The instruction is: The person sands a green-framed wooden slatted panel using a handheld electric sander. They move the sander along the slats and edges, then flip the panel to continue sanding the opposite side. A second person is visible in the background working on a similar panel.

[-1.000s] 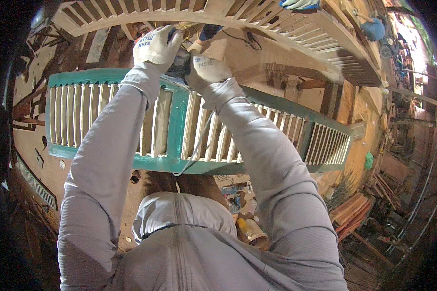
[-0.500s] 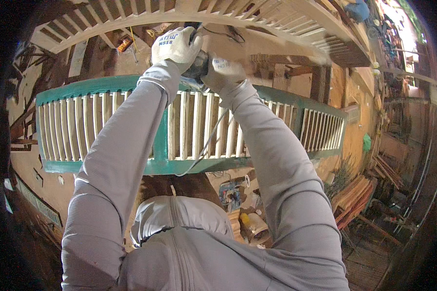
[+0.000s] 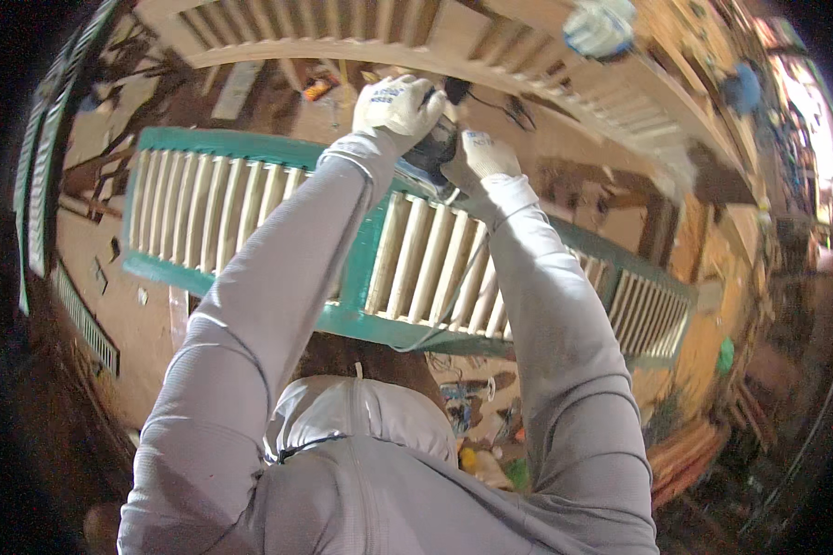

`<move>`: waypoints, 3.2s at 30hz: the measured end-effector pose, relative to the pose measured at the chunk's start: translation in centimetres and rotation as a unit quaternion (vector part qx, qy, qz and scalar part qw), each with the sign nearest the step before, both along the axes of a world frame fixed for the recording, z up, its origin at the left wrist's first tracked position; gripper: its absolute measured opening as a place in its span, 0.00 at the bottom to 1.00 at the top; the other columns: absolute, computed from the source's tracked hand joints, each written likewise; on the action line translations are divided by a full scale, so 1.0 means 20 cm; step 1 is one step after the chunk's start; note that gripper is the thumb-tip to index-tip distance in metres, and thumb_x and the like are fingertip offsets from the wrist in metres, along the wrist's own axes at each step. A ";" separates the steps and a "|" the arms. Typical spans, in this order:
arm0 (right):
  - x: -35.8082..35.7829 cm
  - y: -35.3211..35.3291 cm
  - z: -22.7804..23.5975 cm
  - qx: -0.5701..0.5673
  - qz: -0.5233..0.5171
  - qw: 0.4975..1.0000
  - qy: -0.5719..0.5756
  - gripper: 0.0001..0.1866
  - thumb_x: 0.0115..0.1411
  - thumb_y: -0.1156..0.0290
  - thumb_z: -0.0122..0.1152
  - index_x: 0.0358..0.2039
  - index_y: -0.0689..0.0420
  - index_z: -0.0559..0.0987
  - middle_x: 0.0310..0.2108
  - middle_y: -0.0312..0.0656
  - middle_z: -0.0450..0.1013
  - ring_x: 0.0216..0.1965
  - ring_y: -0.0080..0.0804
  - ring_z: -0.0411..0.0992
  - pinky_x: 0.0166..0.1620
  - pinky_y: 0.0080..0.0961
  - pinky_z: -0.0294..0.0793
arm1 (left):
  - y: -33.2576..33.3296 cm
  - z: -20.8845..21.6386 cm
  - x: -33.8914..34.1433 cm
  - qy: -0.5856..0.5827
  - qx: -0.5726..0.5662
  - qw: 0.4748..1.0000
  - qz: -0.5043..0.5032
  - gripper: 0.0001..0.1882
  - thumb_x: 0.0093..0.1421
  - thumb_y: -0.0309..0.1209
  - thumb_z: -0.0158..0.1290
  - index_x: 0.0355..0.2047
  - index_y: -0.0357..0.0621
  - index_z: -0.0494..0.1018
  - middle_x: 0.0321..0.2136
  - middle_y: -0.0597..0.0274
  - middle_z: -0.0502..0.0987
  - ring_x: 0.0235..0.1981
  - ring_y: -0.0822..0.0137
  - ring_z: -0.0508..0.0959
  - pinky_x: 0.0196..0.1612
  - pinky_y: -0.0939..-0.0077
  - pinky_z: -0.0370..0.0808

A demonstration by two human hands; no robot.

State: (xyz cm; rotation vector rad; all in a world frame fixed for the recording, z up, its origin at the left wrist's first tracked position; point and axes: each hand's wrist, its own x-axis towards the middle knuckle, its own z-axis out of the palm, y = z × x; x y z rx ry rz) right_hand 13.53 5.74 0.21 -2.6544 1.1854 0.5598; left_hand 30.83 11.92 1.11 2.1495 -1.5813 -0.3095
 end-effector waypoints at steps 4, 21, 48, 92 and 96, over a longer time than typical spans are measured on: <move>0.12 0.09 -0.07 -0.042 0.051 0.996 -0.054 0.14 0.63 0.69 0.51 0.47 0.55 0.77 0.46 0.53 0.79 0.48 0.53 0.79 0.50 0.47 0.78 | 0.18 0.01 0.14 0.014 -0.013 0.992 0.123 0.33 0.63 0.58 0.51 0.55 0.44 0.76 0.55 0.48 0.76 0.58 0.47 0.73 0.58 0.53 0.70; 1.26 1.91 0.13 0.380 -0.076 0.824 -0.413 0.56 0.53 0.60 0.71 0.75 0.59 0.48 0.52 0.65 0.76 0.55 0.59 0.76 0.53 0.41 0.76 | 1.87 0.17 1.13 0.340 -0.192 0.853 0.346 0.39 0.53 0.36 0.69 0.63 0.37 0.67 0.55 0.51 0.71 0.55 0.60 0.73 0.59 0.65 0.72; 3.18 2.31 -0.20 0.300 -0.407 0.651 -0.567 0.68 0.56 0.47 0.71 0.74 0.64 0.30 0.67 0.68 0.61 0.68 0.59 0.63 0.68 0.38 0.63 | 1.54 -0.06 2.87 0.192 0.029 0.978 0.071 0.32 0.48 0.37 0.70 0.54 0.44 0.76 0.45 0.53 0.83 0.47 0.55 0.82 0.54 0.64 0.76; 3.00 2.80 -0.22 0.357 -0.431 0.668 -0.490 0.67 0.58 0.58 0.69 0.73 0.62 0.23 0.67 0.64 0.62 0.67 0.58 0.64 0.68 0.38 0.62 | 2.03 0.07 2.62 0.145 0.085 0.983 0.079 0.35 0.53 0.44 0.65 0.59 0.45 0.71 0.52 0.46 0.75 0.55 0.47 0.76 0.57 0.57 0.74; 2.83 3.03 -0.12 0.439 -0.412 0.694 -0.395 0.66 0.59 0.62 0.67 0.72 0.60 0.19 0.67 0.63 0.62 0.66 0.58 0.65 0.67 0.39 0.64 | 2.32 0.10 2.56 0.163 0.100 0.977 0.097 0.33 0.55 0.42 0.64 0.59 0.42 0.70 0.51 0.45 0.74 0.53 0.47 0.76 0.57 0.57 0.73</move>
